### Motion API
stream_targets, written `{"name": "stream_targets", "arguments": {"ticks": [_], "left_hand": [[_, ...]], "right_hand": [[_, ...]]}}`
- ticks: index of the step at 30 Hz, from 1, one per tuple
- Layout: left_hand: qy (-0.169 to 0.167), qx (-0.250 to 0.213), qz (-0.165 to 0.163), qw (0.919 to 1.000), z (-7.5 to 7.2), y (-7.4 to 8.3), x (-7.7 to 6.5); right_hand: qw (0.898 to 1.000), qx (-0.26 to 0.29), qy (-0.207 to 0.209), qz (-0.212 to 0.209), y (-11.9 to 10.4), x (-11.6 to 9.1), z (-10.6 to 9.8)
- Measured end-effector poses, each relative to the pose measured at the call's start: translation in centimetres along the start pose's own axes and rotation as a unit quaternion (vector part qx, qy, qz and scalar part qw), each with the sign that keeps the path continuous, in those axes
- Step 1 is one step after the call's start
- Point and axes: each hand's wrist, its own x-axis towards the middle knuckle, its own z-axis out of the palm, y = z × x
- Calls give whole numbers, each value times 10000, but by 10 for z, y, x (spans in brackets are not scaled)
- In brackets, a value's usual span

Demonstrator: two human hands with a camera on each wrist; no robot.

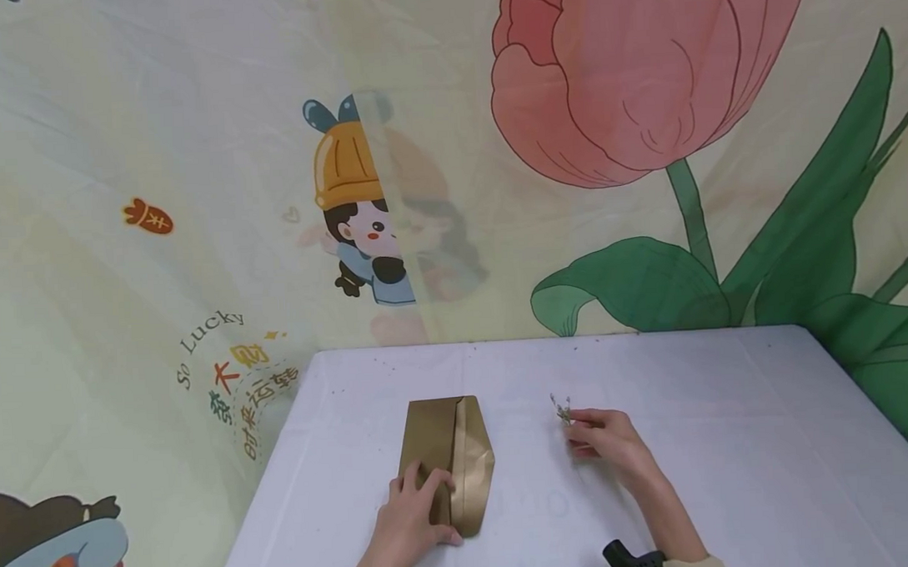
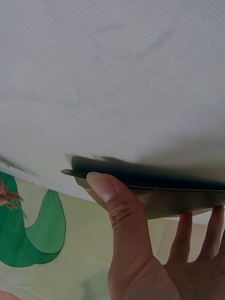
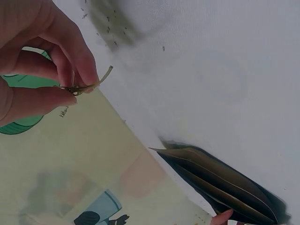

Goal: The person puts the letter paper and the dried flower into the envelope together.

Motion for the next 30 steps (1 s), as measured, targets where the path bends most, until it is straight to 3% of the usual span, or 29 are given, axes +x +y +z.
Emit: {"name": "stream_targets", "arguments": {"ticks": [14, 30], "left_hand": [[12, -86, -11, 10000, -1, 0, 0], [-3, -78, -94, 9999, -1, 1, -1]], "right_hand": [[9977, 576, -316, -140, -5, 1, 22], [9963, 674, -480, -242, -6, -1, 51]]}}
